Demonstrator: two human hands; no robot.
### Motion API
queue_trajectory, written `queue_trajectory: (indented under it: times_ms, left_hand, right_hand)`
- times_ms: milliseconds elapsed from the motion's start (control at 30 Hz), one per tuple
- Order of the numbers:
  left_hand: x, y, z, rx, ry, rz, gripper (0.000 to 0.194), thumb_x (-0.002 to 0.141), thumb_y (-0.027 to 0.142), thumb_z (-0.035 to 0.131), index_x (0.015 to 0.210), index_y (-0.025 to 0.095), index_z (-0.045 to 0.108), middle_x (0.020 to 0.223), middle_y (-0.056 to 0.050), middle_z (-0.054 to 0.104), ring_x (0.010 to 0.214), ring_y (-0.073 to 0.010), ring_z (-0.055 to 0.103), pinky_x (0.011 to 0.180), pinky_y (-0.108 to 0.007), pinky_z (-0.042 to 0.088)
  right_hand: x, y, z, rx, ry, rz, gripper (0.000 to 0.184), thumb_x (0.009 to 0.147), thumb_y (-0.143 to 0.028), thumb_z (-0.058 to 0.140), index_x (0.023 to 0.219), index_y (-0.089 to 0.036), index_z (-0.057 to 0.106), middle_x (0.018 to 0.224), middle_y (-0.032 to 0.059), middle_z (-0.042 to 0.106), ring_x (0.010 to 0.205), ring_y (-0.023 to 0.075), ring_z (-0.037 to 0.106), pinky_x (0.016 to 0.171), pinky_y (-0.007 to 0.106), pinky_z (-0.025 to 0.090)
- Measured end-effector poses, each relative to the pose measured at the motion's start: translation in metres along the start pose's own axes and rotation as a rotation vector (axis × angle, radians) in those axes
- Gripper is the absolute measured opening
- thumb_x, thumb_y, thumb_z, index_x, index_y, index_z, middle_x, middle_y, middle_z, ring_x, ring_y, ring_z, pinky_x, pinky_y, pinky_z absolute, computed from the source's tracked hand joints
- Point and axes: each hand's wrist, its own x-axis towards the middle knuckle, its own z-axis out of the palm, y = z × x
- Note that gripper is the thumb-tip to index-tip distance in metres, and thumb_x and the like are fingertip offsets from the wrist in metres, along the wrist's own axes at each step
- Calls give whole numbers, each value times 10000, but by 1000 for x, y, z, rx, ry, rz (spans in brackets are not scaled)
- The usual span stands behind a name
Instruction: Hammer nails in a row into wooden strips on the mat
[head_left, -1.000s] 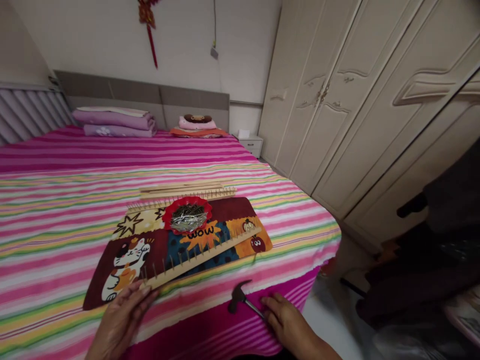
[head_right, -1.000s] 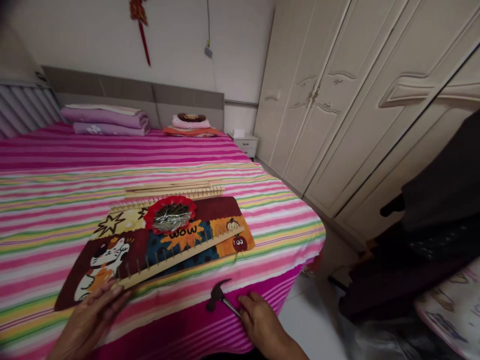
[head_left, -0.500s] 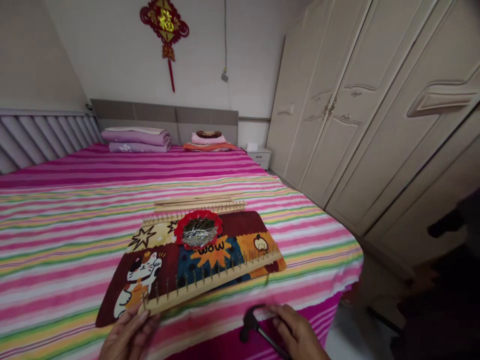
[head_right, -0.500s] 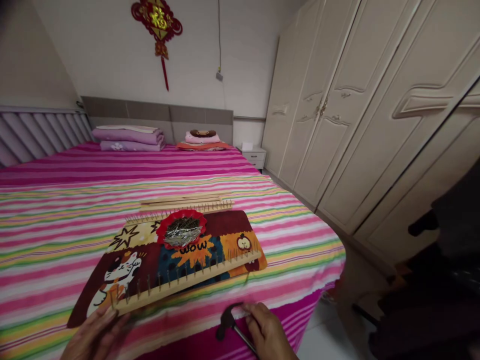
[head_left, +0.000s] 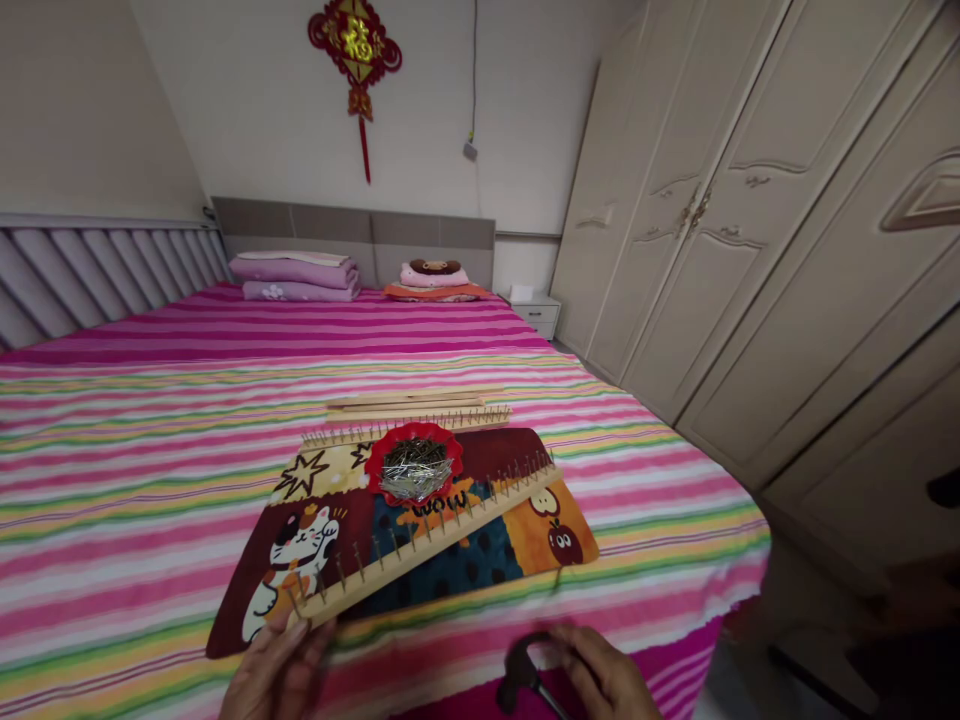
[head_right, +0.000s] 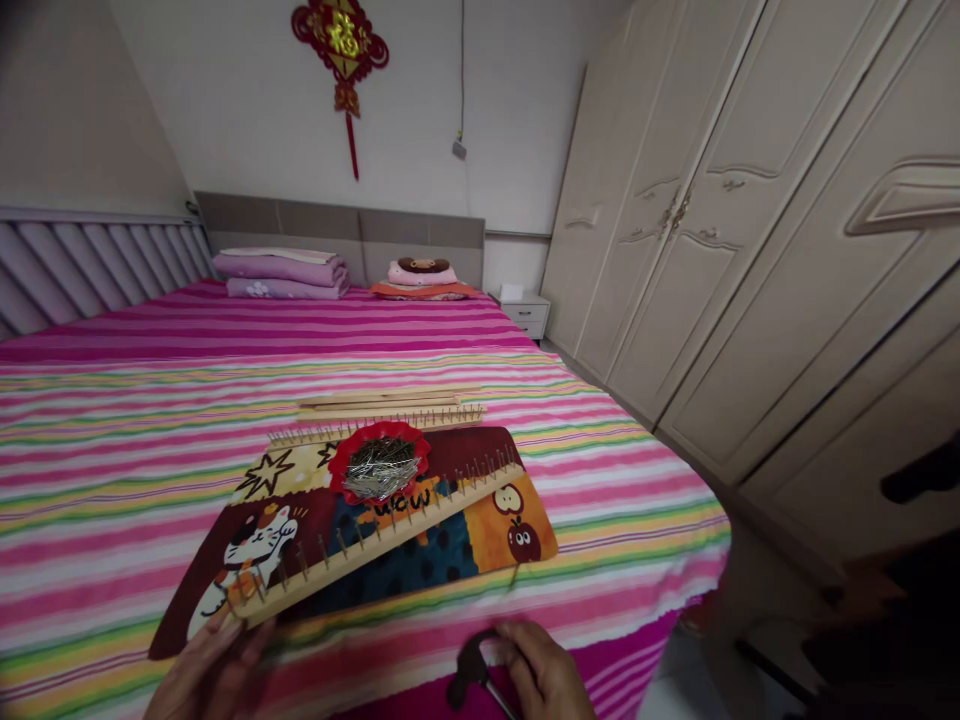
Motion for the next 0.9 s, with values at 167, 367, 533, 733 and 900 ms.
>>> queue_trajectory:
  times_ms: [167, 367, 533, 733, 900]
  left_hand:
    - [2, -1, 3, -45, 53, -25, 312, 667, 126, 597, 955, 238, 638, 880, 14, 673, 707, -112, 656, 625, -168, 562]
    - [13, -5, -2, 7, 26, -23, 338, 662, 159, 613, 985, 257, 627, 872, 18, 672, 747, -128, 663, 643, -178, 569]
    - [18, -6, 3, 25, 23, 9, 277, 679, 199, 600, 949, 254, 625, 882, 13, 672, 794, -147, 662, 665, -192, 576]
    - [25, -7, 2, 44, 26, -10, 329, 630, 188, 629, 952, 259, 618, 905, 24, 674, 759, -136, 659, 644, -177, 572]
    - [27, -10, 5, 44, 0, 3, 370, 559, 231, 697, 922, 258, 630, 959, 25, 671, 820, -157, 657, 671, -193, 575]
  right_hand:
    - [3, -4, 2, -12, -18, -7, 414, 910, -491, 398, 1068, -231, 679, 1008, 107, 725, 947, 235, 675, 830, 328, 544]
    - [11, -14, -2, 1, 14, -44, 368, 913, -457, 417, 1067, -248, 677, 1000, 100, 723, 925, 229, 679, 811, 315, 554]
    - [19, -7, -2, -29, 71, -78, 370, 914, -443, 412, 1028, -231, 693, 949, 111, 728, 865, 237, 691, 774, 329, 569]
    - [25, -1, 2, -55, 68, -86, 361, 918, -421, 415, 1043, -218, 687, 955, 115, 724, 881, 228, 687, 774, 306, 566]
    - [30, -9, -1, -52, 63, -156, 298, 927, -347, 415, 1072, -248, 657, 910, 86, 720, 821, 212, 687, 721, 277, 565]
